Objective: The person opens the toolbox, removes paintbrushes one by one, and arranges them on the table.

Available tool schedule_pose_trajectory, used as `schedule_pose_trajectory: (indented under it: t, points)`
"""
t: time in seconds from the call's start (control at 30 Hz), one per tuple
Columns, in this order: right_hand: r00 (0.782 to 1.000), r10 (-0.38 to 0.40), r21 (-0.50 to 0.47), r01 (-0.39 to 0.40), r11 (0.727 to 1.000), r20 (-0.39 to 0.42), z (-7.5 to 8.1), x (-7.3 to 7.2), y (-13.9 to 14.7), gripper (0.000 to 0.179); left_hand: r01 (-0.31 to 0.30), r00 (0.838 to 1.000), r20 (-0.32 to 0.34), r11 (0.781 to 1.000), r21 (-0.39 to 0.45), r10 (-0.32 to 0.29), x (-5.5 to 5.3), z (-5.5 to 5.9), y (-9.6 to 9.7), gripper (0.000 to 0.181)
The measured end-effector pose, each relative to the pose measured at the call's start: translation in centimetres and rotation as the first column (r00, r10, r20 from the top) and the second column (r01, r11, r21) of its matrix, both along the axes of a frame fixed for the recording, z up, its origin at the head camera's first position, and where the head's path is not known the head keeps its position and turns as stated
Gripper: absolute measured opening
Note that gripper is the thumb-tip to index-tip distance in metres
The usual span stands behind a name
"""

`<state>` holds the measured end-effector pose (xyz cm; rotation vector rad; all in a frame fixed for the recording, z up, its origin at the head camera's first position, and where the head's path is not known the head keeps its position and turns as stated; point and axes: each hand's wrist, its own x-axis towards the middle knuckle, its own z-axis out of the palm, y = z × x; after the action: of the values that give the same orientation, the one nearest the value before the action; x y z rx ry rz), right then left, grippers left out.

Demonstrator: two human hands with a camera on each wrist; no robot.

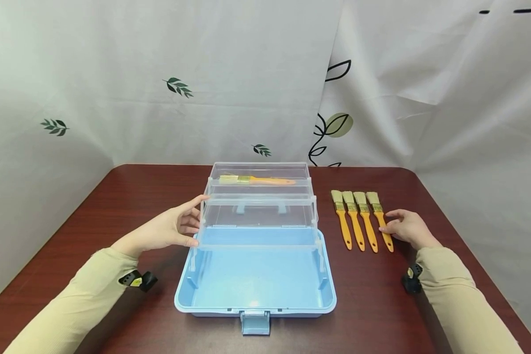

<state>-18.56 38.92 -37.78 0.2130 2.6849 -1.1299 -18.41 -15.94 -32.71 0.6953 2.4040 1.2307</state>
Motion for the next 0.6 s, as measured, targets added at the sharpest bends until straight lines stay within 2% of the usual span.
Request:
schedule_pose_trajectory:
  t: [0.4, 0.6]
  points:
    - [1.0, -0.014, -0.013, 0.015, 1.0, 0.016, 0.34, 0.11, 0.28, 0.077, 0.002, 1.0, -0.004, 1.0, 0.006, -0.002, 0.01, -0.08, 0.01, 0.101]
    - [1.0, -0.025, -0.004, 0.025, 1.0, -0.004, 0.76, 0.08, 0.13, 0.073, -0.001, 1.0, -0.007, 1.0, -0.001, 0.001, 0.03, -0.05, -0.04, 0.1]
